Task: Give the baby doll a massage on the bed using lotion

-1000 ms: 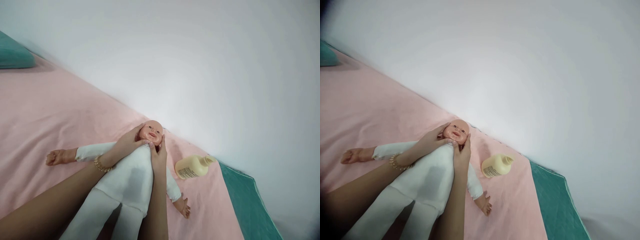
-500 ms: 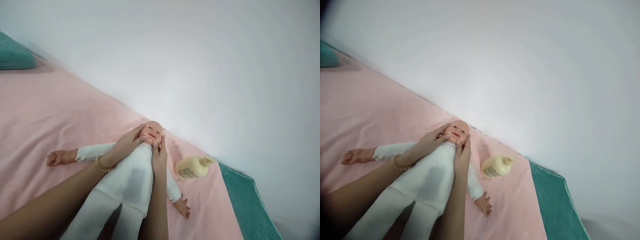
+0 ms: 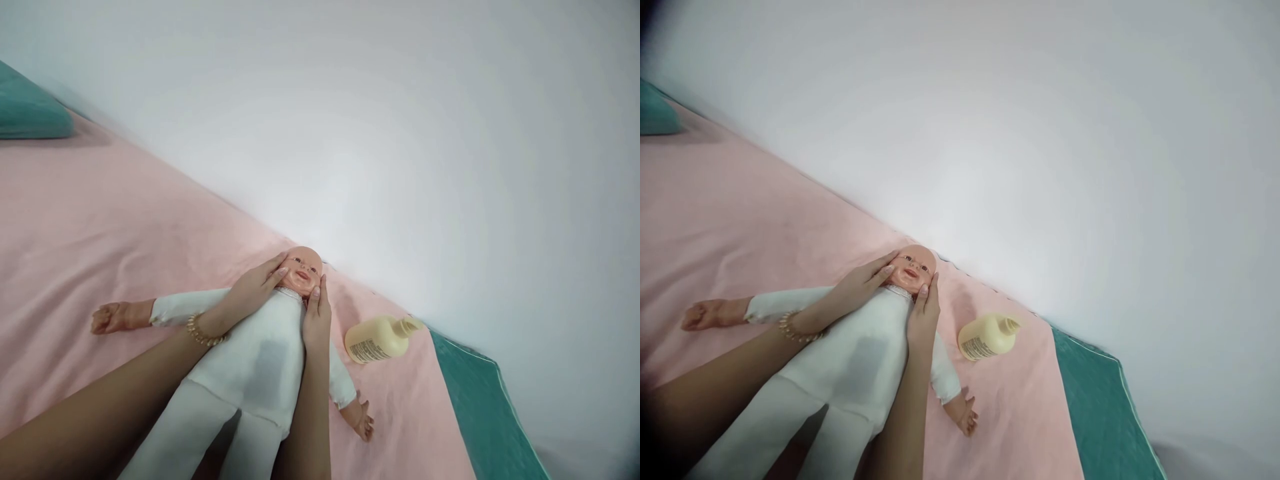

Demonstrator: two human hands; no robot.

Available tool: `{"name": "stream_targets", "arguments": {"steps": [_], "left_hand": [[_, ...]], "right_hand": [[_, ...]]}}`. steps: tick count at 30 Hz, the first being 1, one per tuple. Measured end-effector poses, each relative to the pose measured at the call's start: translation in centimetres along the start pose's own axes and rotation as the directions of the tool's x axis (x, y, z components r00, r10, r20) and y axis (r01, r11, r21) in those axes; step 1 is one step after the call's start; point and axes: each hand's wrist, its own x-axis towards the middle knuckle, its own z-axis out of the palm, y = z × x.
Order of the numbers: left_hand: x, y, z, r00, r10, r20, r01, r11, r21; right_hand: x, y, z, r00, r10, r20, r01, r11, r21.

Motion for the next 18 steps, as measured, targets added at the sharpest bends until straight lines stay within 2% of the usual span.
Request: {"name": "stream_targets", "arguments": {"steps": [7, 10, 14, 16, 18], "left_hand": [[-0.4, 0.7, -0.3, 1.0, -0.008, 0.029, 0.008, 1.0, -0.004], [-0.3, 0.9, -0.7, 1.0, -0.009, -0.005, 0.009, 1.0, 0.011], [-1.3, 3.4, -1.6, 0.995, 0.0, -0.103, -0.009, 0.997, -0.08], [-2.5, 5.6, -1.9, 0.995, 0.054, -0.08, -0.069, 0.979, -0.192], [-4.0, 7.8, -1.8, 0.991, 0.136, -0.017, -0.136, 0.952, -0.273]], "right_hand": [[0.0, 0.0, 0.0, 1.0, 0.013, -0.021, -0.013, 1.0, 0.012], [-0.4, -1.1, -0.9, 0.997, 0.051, -0.058, -0.055, 0.996, -0.065], [-2.4, -5.1, -4.0, 0.989, -0.047, -0.14, 0.023, 0.986, -0.166], [-4.0, -7.3, -6.4, 0.966, -0.097, -0.24, 0.073, 0.992, -0.106], [-5.3, -8.6, -8.8, 0.913, -0.117, -0.392, 0.1, 0.993, -0.063]]}}
